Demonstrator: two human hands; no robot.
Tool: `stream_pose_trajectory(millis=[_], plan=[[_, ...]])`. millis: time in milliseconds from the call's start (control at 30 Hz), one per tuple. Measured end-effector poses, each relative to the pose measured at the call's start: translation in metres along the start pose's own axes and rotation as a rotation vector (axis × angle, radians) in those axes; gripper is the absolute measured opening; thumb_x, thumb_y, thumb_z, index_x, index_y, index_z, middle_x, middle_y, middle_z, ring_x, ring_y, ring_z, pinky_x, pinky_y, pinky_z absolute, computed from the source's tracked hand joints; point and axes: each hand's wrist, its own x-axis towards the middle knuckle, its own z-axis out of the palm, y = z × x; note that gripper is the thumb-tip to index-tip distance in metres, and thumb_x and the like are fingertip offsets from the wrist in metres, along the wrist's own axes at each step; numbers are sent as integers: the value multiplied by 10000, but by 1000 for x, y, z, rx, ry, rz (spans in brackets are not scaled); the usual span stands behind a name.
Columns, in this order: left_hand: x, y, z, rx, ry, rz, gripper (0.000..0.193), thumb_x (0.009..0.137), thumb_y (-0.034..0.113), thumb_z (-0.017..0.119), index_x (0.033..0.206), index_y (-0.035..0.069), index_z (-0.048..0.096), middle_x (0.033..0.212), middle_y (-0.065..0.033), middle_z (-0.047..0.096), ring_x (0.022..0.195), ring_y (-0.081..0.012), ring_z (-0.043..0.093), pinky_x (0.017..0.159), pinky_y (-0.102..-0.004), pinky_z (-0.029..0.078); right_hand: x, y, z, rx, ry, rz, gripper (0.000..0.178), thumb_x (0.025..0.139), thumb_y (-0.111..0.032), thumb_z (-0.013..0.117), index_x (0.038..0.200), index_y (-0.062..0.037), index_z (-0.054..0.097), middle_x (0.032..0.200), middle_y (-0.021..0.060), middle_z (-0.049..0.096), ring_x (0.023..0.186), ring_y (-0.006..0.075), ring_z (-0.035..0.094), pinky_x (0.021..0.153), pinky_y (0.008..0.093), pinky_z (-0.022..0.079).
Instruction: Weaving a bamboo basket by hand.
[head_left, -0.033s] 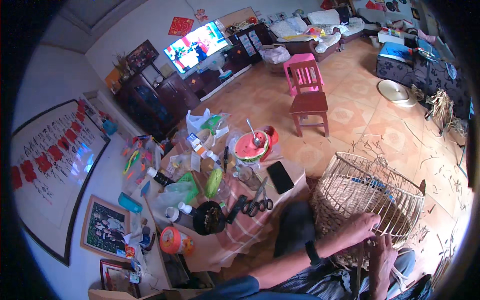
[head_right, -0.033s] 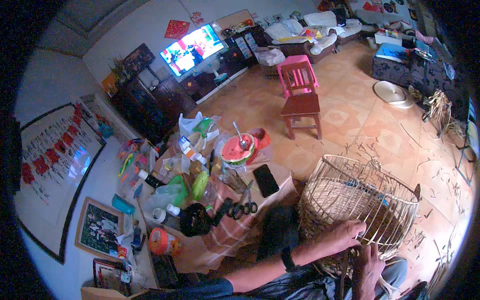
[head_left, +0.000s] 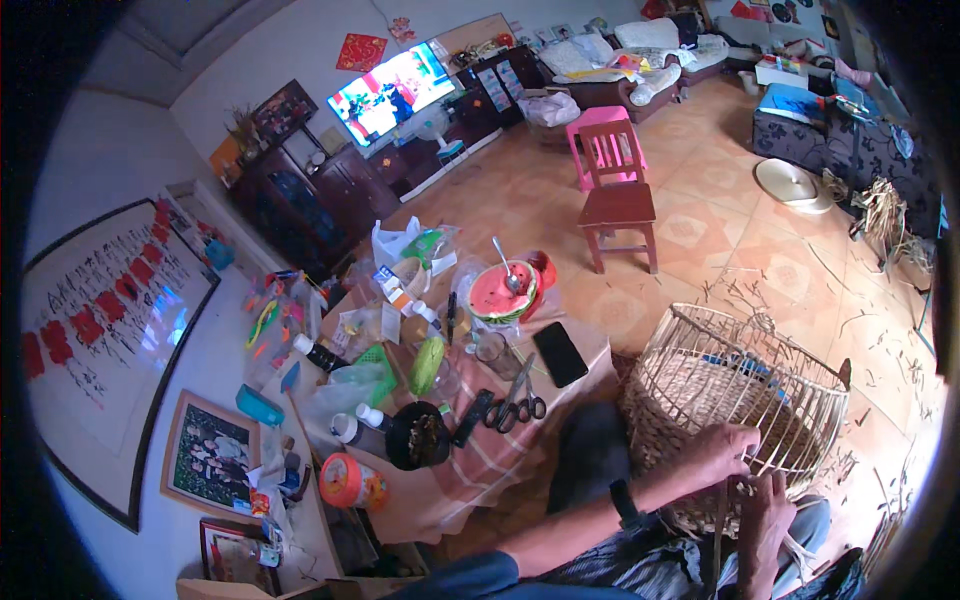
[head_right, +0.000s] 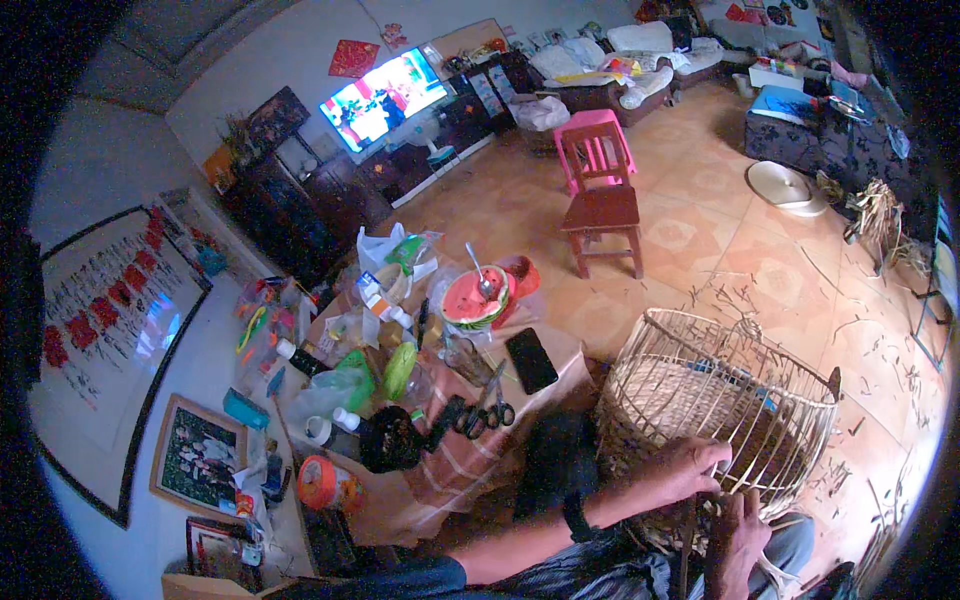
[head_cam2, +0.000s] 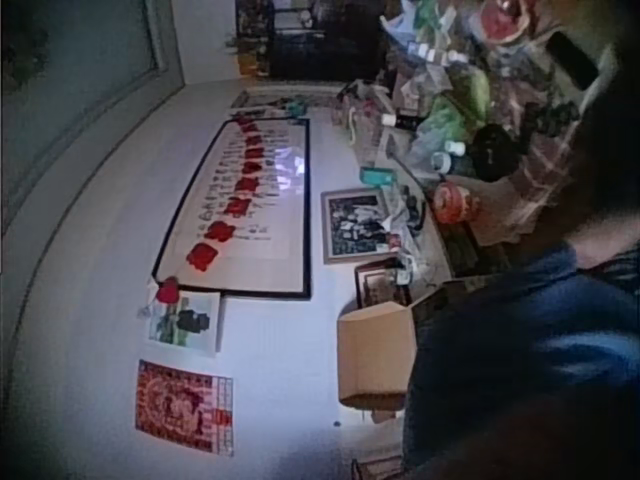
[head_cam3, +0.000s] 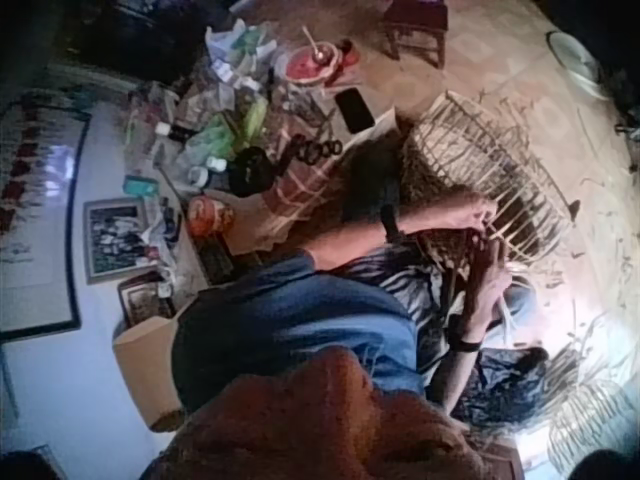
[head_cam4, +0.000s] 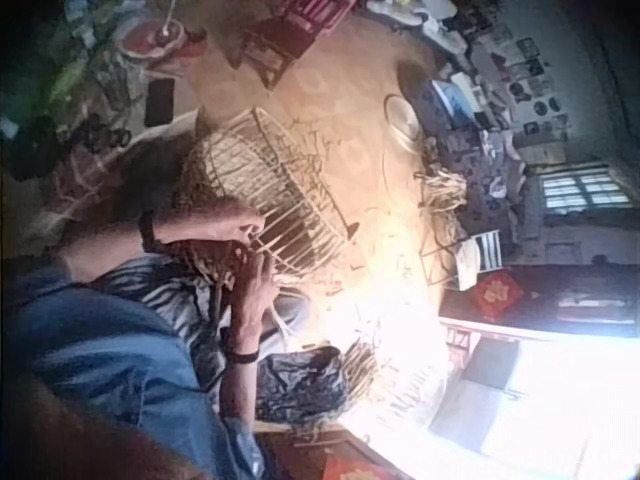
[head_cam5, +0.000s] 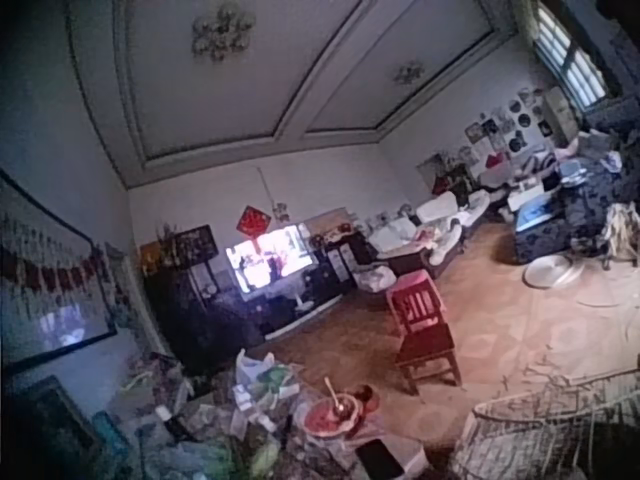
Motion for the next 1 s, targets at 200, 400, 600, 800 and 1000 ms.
stream_pose_trajectory(millis=[200,400,600,800,1000], plan=[[6,-5,4,64,-9,-105,221,742,75,742,893,33,586,798,-204,632,852,-422,642,743,-501,479,-8,1,-14,281,80,205,314,666,-28,805,940,-105,674,1002,109,615,830,360,671,654,449,549],[6,-13,10,111,45,-52,209,730,39,700,897,39,573,778,-198,622,829,-430,631,722,-519,463,-9,-46,-17,128,27,83,339,705,-117,797,999,-100,629,888,141,609,733,378,636,623,495,494],[10,-18,15,100,68,-7,221,729,18,675,928,34,583,792,-194,634,819,-430,633,719,-519,466,-17,-42,32,180,55,169,344,840,-189,743,1121,-90,572,925,185,616,791,432,640,663,523,482],[13,-7,4,12,16,-109,159,719,-8,693,867,17,640,779,-214,665,785,-410,661,696,-492,488,-5,-58,-1,-30,-108,191,152,942,-112,577,1083,-64,549,905,167,563,793,403,644,617,520,470],[16,-6,4,7,3,-132,152,714,-12,709,854,9,654,746,-203,666,751,-373,673,678,-472,498,2,-54,-2,22,-123,253,178,920,-144,639,1017,-22,555,795,223,647,734,434,662,609,514,484]])
